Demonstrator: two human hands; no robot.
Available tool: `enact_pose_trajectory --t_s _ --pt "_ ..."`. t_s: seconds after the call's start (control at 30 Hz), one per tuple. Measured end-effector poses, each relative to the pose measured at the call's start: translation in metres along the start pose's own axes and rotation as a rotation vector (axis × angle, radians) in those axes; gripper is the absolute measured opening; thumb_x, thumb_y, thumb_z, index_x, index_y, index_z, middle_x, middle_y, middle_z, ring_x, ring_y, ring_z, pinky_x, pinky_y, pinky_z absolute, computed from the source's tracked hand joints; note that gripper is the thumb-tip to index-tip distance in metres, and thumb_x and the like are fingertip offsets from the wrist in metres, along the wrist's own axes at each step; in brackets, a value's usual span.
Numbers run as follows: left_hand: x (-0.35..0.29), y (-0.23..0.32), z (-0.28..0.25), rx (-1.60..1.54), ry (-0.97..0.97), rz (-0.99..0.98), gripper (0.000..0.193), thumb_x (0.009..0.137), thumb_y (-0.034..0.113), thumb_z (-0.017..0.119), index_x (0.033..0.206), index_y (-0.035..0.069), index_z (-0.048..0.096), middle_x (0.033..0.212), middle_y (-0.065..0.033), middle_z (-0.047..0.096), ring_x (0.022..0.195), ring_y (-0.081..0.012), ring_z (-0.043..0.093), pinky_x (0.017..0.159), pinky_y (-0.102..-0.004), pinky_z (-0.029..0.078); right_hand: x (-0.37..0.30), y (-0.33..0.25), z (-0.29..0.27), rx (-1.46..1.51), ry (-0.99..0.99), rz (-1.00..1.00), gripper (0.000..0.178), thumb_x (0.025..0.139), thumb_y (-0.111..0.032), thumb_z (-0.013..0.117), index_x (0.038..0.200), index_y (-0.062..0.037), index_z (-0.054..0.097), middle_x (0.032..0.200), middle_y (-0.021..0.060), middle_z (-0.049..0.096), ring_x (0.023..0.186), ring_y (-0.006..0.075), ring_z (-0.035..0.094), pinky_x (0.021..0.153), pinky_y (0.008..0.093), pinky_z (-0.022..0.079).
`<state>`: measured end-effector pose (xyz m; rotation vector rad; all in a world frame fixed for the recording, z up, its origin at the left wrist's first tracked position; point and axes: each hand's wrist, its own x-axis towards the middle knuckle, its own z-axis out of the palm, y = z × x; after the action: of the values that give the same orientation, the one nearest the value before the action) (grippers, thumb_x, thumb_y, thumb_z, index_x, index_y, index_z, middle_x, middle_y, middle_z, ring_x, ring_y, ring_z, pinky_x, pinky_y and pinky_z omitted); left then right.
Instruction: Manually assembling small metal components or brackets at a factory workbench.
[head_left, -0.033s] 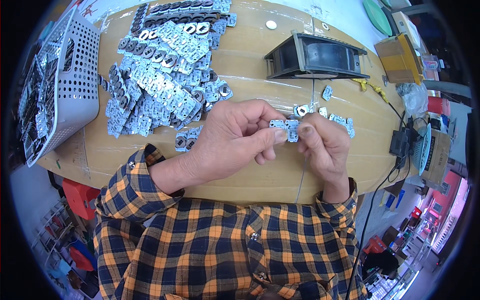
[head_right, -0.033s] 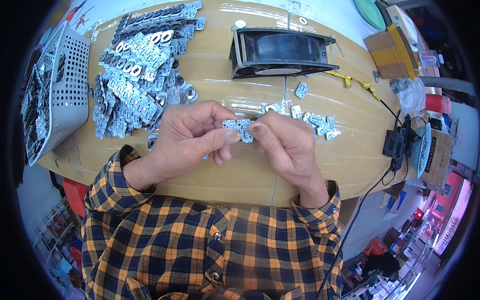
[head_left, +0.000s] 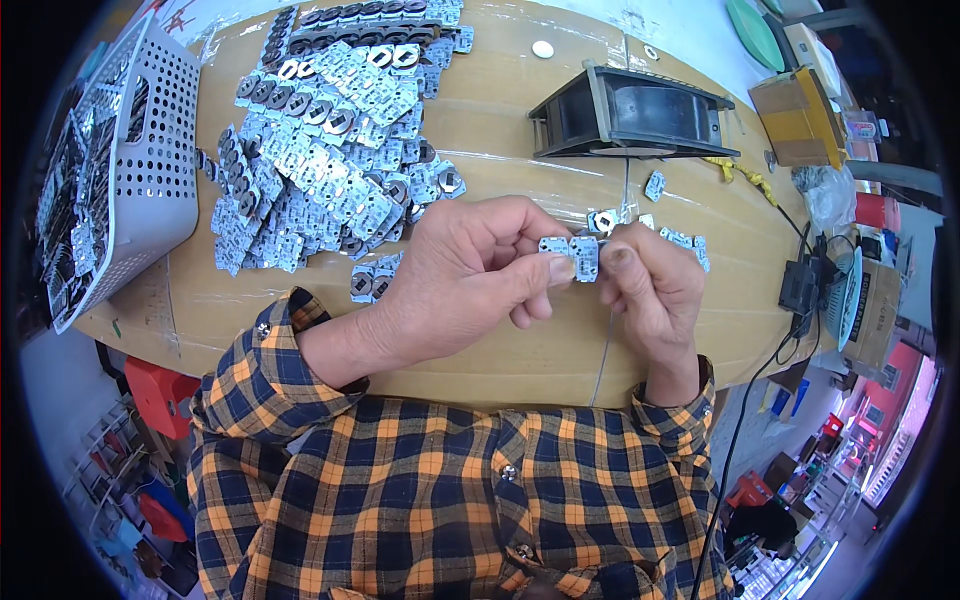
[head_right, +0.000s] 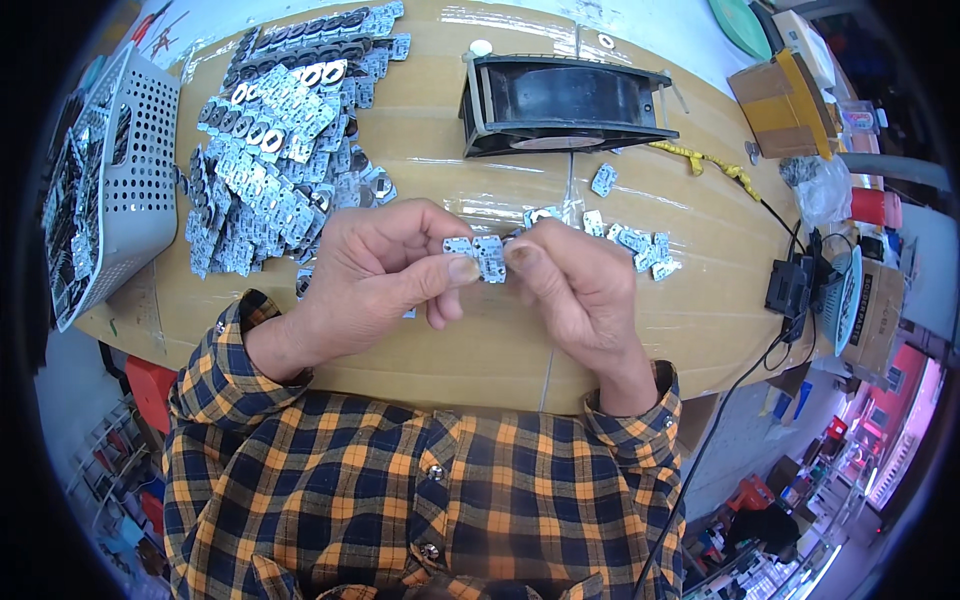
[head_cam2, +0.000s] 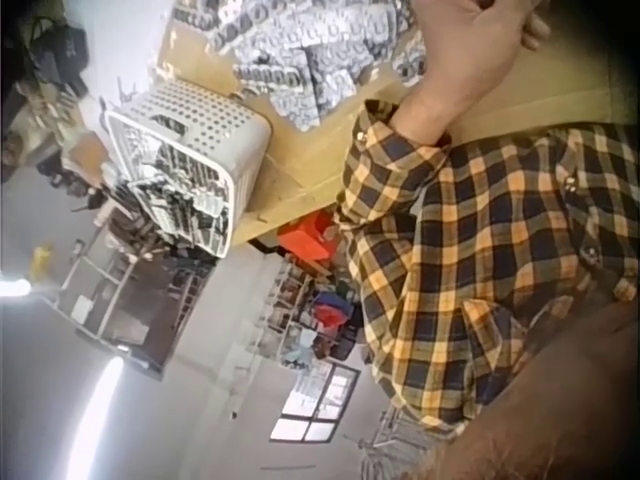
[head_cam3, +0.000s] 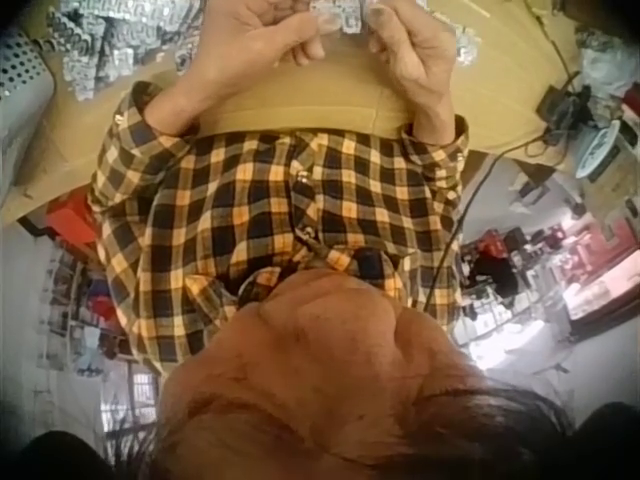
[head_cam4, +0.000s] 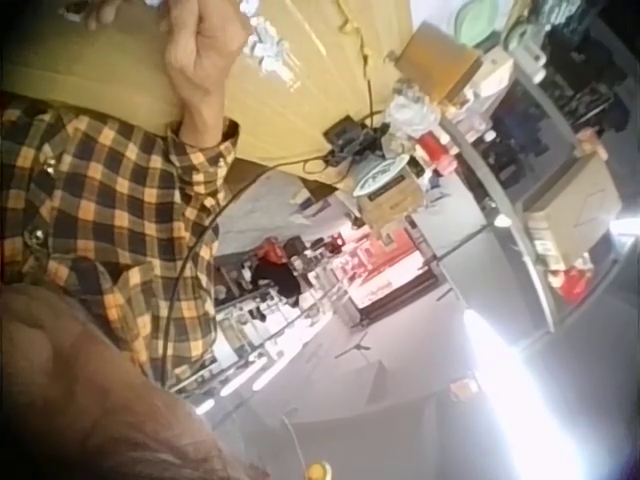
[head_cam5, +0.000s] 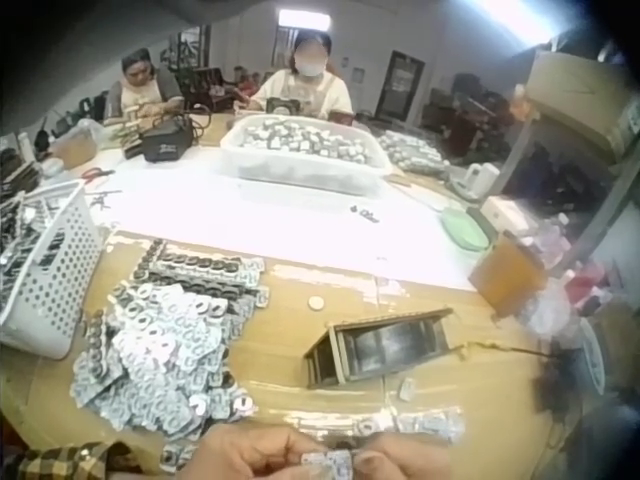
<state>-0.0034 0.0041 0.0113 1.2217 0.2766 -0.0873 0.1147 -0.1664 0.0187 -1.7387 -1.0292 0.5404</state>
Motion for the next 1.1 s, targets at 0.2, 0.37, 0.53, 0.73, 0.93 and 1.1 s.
enact_pose_trajectory --t_s 0.2,0.37,0.53,0.73,0.93,1.1 --pt "0.000 -0.004 0.001 0.022 0.029 0.055 0.013 0.093 0.004 0.062 0.104 -0.003 0.063 0.079 -0.0041 0.067 0.064 -0.0062 0.063 0.055 -0.0187 0.052 -0.001 0.002 -0.001 -0.005 -0.008 -0.010 0.033 0.101 -0.021 0.052 0.076 0.0003 0.058 0.065 0.0016 0.056 0.049 0.0041 0.049 0.045 0.0185 0.034" --pt "0.000 -0.005 0.000 0.006 0.046 0.049 0.013 0.092 0.002 0.062 0.104 -0.004 0.063 0.079 -0.0036 0.066 0.065 -0.0060 0.064 0.056 -0.0181 0.052 -0.001 -0.002 -0.004 0.086 0.067 0.124 0.019 0.095 -0.006 0.058 0.080 0.0028 0.063 0.061 0.0032 0.056 0.051 0.0091 0.051 0.047 0.0238 0.039" --pt "0.001 -0.002 0.001 0.068 0.009 0.046 0.016 0.091 0.002 0.063 0.106 -0.004 0.062 0.078 -0.0041 0.066 0.065 -0.0066 0.064 0.056 -0.0179 0.052 0.002 0.005 -0.001 -0.004 -0.025 -0.037 0.031 0.100 -0.020 0.054 0.078 0.0009 0.059 0.060 0.0007 0.054 0.048 0.0051 0.050 0.044 0.0198 0.036" --pt "0.003 -0.002 -0.003 -0.196 -0.039 -0.034 0.022 0.092 0.003 0.063 0.112 -0.004 0.059 0.082 -0.0085 0.068 0.065 -0.0101 0.066 0.054 -0.0205 0.054 -0.001 -0.002 -0.001 0.147 -0.058 0.086 0.032 0.100 -0.021 0.052 0.075 -0.0011 0.055 0.057 0.0007 0.051 0.042 0.0051 0.044 0.040 0.0208 0.032" --pt "0.006 -0.012 -0.003 -0.396 -0.076 0.025 0.019 0.093 0.004 0.061 0.111 -0.004 0.059 0.087 -0.0124 0.069 0.071 -0.0136 0.068 0.061 -0.0230 0.057 0.001 0.000 0.007 0.913 -0.018 0.503 0.032 0.100 -0.019 0.051 0.074 -0.0029 0.057 0.054 -0.0014 0.050 0.040 0.0036 0.038 0.038 0.0199 0.028" --pt "0.004 -0.013 0.004 -0.139 0.080 0.221 0.018 0.093 -0.001 0.059 0.110 -0.005 0.061 0.090 -0.0123 0.067 0.078 -0.0149 0.069 0.071 -0.0240 0.058 0.000 0.007 0.009 0.678 0.087 0.416 0.031 0.101 -0.020 0.052 0.075 -0.0030 0.057 0.055 -0.0015 0.050 0.041 0.0022 0.038 0.038 0.0196 0.028"
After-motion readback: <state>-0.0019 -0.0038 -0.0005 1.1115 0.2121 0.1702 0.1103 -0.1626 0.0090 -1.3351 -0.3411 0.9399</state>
